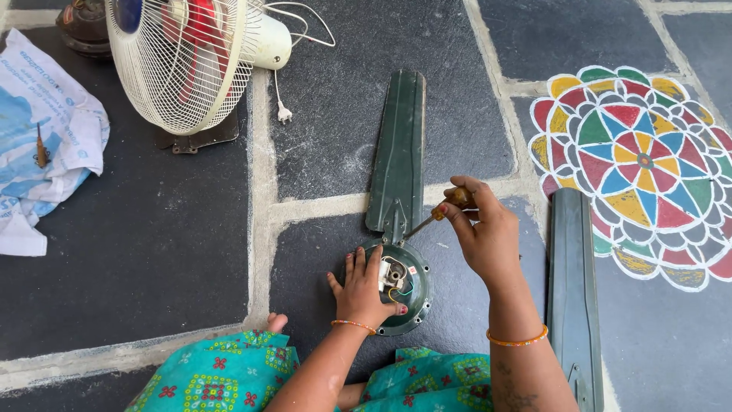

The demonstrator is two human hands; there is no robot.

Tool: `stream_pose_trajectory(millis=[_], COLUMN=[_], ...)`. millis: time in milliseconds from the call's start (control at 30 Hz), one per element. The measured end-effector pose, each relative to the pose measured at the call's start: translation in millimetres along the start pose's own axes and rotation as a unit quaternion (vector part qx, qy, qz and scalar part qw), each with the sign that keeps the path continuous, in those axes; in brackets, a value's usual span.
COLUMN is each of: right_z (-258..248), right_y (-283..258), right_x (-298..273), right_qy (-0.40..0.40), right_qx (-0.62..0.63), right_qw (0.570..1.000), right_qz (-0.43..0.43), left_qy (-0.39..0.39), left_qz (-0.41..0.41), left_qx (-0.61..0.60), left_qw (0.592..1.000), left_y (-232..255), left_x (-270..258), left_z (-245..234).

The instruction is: The person sits on the floor and uses a screwdriver to remove screws from a ceiling fan blade and the fan motor housing. They detach the blade and place it aside, then continue to unscrew and remove components from the motor housing.

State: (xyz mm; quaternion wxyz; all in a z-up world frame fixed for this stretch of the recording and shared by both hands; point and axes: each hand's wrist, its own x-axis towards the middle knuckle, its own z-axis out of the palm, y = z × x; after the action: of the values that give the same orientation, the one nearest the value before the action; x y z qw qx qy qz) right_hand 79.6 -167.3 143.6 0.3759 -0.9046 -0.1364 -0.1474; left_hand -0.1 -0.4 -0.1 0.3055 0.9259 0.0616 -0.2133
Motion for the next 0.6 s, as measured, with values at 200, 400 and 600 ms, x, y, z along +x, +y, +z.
stream_pose_trajectory(millis=[200, 400, 600], right_z=[2.4, 3.5, 2.9], right_y=[-2.7, -5.1, -6.2], right_x=[-2.0, -2.2, -1.1], right_qy=[-0.003, -0.007, -0.005], right_qx=[0.003, 0.008, 0.005], right_qw=[1.000, 1.000, 1.000], right_qz=[-0.022, -0.005, -0.017], left_qy=[0.001, 0.004, -0.001], left_qz=[0.001, 0.001, -0.001], left_qx=[-0.002, 0.000, 0.000], left_qw=[1.000, 1.000, 1.000], left_y=[-0.3, -1.1, -0.6], left_x=[0.1, 0.7, 1.0], left_z=[0.5, 1.6, 1.0])
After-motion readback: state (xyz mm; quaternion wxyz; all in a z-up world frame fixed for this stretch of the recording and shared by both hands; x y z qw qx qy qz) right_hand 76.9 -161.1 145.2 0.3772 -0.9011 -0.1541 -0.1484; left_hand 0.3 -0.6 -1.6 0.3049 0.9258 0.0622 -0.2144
